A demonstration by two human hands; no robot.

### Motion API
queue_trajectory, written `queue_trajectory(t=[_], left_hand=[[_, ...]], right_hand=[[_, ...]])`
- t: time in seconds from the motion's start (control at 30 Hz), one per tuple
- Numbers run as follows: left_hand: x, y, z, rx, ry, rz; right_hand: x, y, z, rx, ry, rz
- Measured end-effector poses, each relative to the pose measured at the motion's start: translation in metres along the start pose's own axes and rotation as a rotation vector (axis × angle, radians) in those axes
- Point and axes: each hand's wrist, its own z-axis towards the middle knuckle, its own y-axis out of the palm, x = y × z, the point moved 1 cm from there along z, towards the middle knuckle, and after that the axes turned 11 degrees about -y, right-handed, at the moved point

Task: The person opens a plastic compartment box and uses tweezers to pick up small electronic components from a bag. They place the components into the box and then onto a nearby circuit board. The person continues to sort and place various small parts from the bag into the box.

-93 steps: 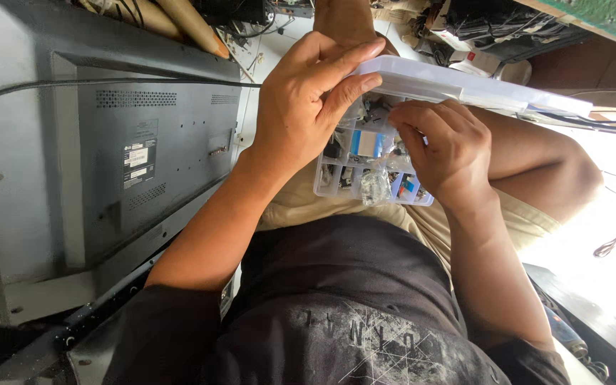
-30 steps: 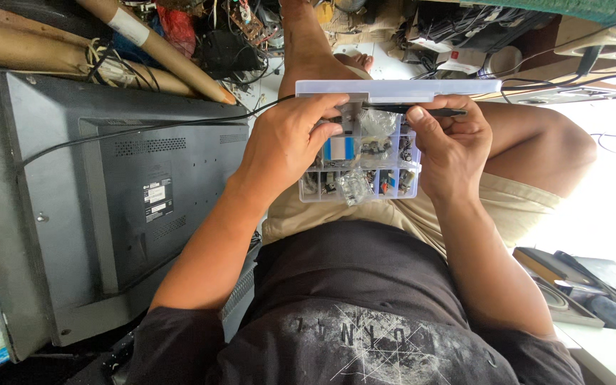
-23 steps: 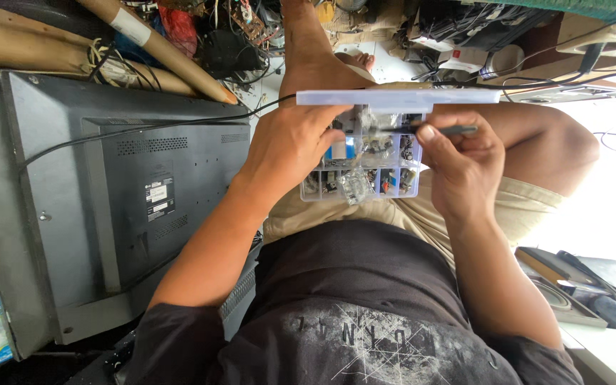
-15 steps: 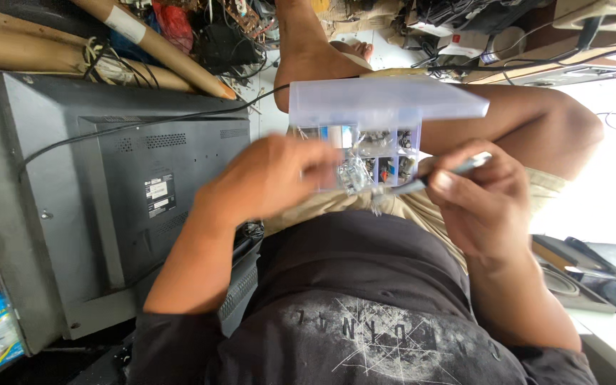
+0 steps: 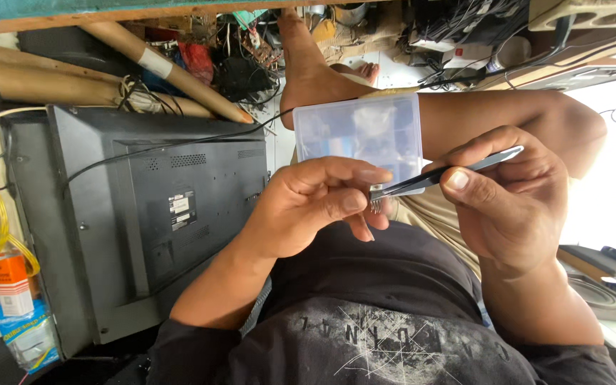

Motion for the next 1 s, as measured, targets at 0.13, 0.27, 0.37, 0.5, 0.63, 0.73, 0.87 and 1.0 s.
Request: queue_trajectory(t=[0.13,0.27,0.37,0.5,0.63,0.73,0.87,1.0], left_hand=[[-0.007,-0.003,0.006,0.061,0.002,-0.022],[-0.007,-0.001,0.008,0.102,0.009,-0.037],[-0.006,0.000,0.010,0.082,0.030,-0.022],[-0.005,0.003,0.012,0.096,0.020,-0.039],[-0.006,0.003,0.013,0.094,0.008,-0.035],[-0.006,0.004,0.014,0.094,0.000,-0.039],[-0.007,0.004,0.015,0.108,-0.003,-0.050],[-0.006,0.003,0.017,0.104,0.001,-0.044]], right_hand=[[0.001,-0.003,-0.002,0.002,-0.028,-0.047],[-0.002,0.000,-0.001,0.030,-0.048,-0.015],[-0.002,-0.007,0.001,0.017,-0.067,-0.031],[-0.002,-0.007,0.002,0.031,-0.064,-0.025],[-0.003,-0.007,0.003,0.018,-0.079,-0.029],[-0.003,-0.008,0.003,0.021,-0.073,-0.025],[0.000,-0.010,0.002,0.055,-0.056,0.004],[0.003,-0.011,0.002,0.049,-0.046,0.021]])
